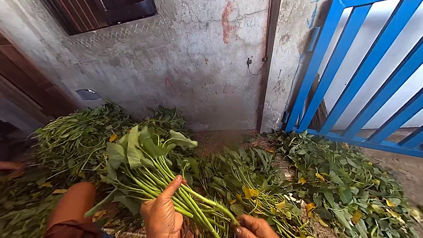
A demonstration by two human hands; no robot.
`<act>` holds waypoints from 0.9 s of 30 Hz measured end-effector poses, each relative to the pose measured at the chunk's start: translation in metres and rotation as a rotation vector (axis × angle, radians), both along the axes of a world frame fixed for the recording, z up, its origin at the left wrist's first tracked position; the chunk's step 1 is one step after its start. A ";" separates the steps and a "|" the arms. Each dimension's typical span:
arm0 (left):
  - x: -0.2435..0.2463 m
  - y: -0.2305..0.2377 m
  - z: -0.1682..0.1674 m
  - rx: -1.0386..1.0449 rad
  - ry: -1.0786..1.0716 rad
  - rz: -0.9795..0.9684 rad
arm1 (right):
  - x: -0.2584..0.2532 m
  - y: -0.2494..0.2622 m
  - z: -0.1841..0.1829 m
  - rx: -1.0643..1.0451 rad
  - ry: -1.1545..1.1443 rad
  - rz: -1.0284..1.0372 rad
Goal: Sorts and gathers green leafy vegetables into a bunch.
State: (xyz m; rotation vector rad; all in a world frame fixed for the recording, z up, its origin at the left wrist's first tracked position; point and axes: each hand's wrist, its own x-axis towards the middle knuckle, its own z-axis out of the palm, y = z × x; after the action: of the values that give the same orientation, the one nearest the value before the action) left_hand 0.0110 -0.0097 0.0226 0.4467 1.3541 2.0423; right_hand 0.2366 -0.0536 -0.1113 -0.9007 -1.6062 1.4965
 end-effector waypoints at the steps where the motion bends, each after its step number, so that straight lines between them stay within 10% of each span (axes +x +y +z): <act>1: -0.002 0.001 0.002 0.017 0.020 0.027 | 0.010 0.016 -0.007 -0.007 -0.100 -0.008; 10: -0.008 -0.006 0.010 -0.009 0.063 0.024 | 0.063 0.157 -0.115 -0.266 -1.019 -0.329; 27: 0.011 -0.007 -0.002 -0.082 -0.001 -0.121 | 0.025 0.127 -0.111 0.012 -1.276 -0.387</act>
State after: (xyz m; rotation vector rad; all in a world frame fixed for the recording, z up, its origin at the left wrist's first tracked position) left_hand 0.0220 -0.0162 0.0211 0.4788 1.3712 1.8813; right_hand 0.2619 0.0737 -0.2219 -2.2596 -2.0188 0.5563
